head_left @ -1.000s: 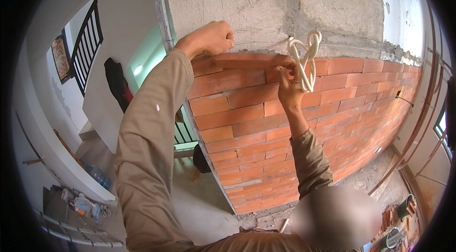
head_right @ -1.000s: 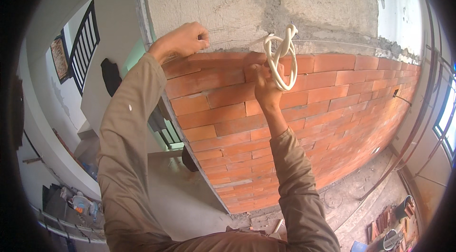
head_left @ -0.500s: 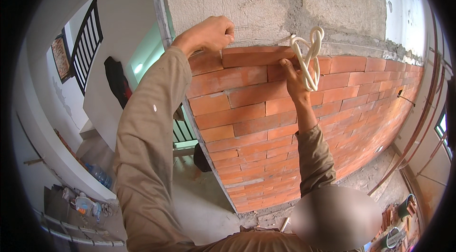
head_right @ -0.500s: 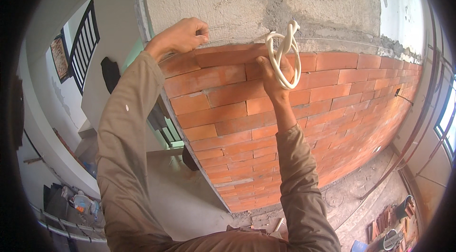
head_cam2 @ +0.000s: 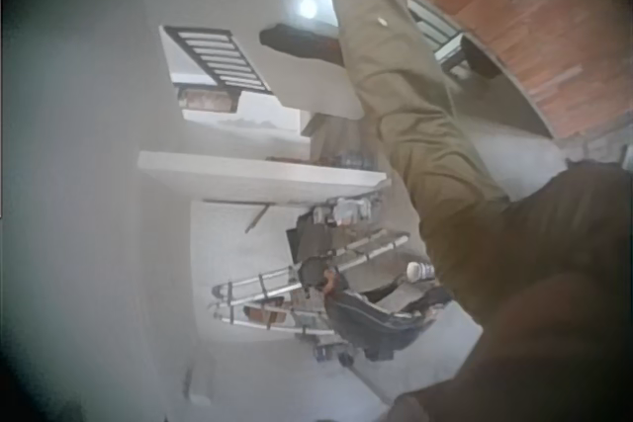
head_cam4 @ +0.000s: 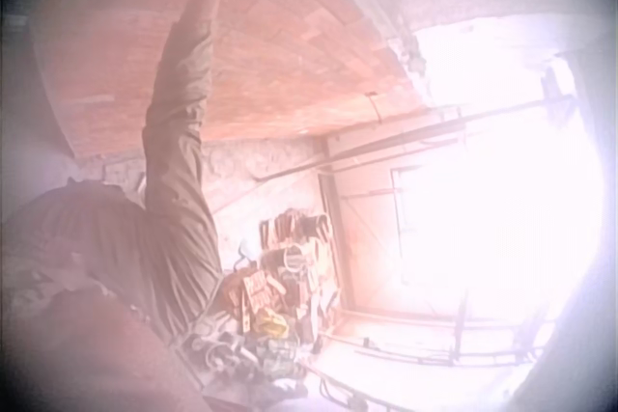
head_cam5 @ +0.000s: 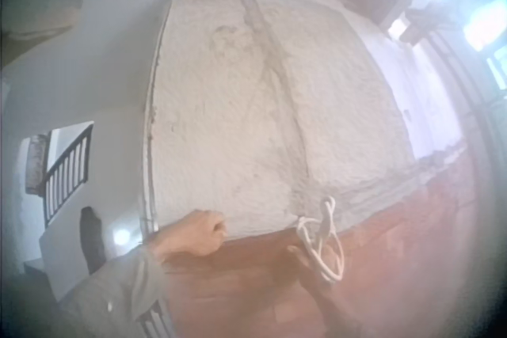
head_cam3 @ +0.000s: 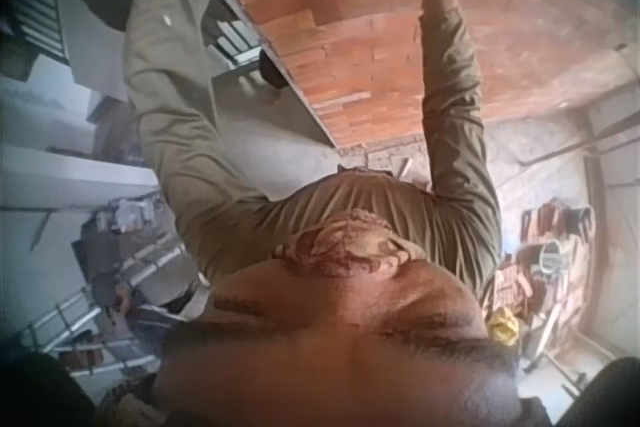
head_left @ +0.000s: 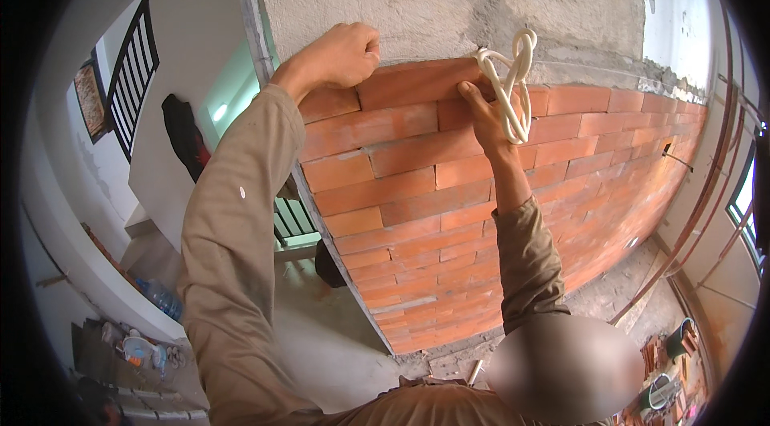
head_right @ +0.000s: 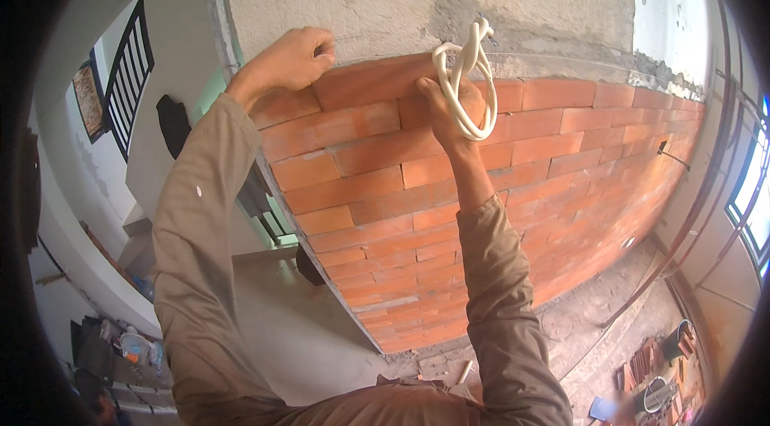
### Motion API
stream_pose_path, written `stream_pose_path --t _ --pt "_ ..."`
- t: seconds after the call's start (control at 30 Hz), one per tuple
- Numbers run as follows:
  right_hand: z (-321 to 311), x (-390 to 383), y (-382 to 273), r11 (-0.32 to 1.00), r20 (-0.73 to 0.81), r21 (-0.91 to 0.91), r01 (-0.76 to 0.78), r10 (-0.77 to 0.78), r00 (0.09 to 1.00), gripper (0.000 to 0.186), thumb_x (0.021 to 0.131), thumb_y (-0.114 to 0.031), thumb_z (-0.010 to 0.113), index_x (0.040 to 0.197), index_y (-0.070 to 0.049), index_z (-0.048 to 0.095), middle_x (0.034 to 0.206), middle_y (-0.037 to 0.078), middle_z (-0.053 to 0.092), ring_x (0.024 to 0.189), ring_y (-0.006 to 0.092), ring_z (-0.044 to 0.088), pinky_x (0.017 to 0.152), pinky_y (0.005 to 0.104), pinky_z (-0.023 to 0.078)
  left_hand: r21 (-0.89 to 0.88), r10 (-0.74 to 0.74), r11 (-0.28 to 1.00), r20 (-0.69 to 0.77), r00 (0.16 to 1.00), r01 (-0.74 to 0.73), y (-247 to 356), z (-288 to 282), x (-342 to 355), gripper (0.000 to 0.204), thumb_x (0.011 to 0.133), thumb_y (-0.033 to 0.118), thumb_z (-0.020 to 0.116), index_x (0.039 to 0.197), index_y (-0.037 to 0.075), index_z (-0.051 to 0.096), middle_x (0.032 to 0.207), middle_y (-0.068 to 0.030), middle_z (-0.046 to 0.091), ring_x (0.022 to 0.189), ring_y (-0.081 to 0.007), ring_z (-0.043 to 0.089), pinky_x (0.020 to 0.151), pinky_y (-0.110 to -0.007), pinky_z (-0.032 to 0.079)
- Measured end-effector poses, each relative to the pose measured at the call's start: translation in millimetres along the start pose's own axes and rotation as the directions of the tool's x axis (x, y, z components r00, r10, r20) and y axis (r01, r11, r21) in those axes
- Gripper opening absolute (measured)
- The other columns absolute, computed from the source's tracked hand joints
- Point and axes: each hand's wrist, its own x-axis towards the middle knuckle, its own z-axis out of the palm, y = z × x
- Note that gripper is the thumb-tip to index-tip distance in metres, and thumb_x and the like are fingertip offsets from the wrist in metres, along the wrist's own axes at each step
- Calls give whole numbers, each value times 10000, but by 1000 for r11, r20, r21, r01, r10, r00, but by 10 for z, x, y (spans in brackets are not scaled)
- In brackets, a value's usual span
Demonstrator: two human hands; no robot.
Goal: The person measures and marks a terracotta tile, then cuts it with an angle grinder. They apply mortar to the tile and affix it to a curved wall, tapping it into place with a hammer. The person repeats this process for additional tiles, aligning them along a guide string.
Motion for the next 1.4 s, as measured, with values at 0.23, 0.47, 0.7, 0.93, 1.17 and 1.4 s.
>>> stream_pose_path --t 0.23,0.47,0.7,0.93,1.17,1.4 --pt "3 -8 117 995 18 96 15 -17 1000 278 828 -280 794 887 -23 706 699 -3 602 675 100 538 634 307 444 -24 -51 998 43 998 52 -29 57 -16 196 867 175 603 808 -12 608 743 -144 633 696 -262 591 656 -399 469" --pt "19 -76 136 958 53 284 -37 23 998 192 854 -183 798 896 -38 678 707 -61 527 684 61 461 633 260 408 -95 -20 995 -37 999 16 -85 95 -58 181 880 163 604 849 -13 631 763 -142 652 730 -264 619 693 -402 482" --pt "-17 -110 91 970 35 239 -39 31 999 187 855 -173 798 875 -45 663 723 -66 530 686 47 451 610 245 396 -53 4 998 -184 983 -14 -46 245 -114 178 889 161 620 859 -14 631 769 -170 657 744 -295 640 710 -415 492" --pt "25 -95 102 975 5 223 13 -15 1000 203 859 -170 789 824 -51 627 696 -59 511 663 57 440 593 259 392 -21 133 989 -308 942 -147 -85 316 -117 194 908 172 629 882 -19 650 840 -204 667 826 -382 646 751 -459 497" --pt "-4 -87 74 981 29 192 10 -16 999 212 863 -176 780 811 -57 613 681 -59 491 651 58 427 582 267 390 -49 -7 999 -92 996 3 20 204 -17 231 939 176 594 881 -42 645 916 -225 654 899 -389 638 815 -460 492" --pt "-20 -93 -10 966 69 236 -100 86 994 213 857 -218 788 889 -44 669 693 -68 511 655 47 436 581 258 386 6 105 994 -309 945 -109 -17 387 -119 219 969 170 550 887 -31 579 888 -209 619 891 -384 602 823 -481 464"
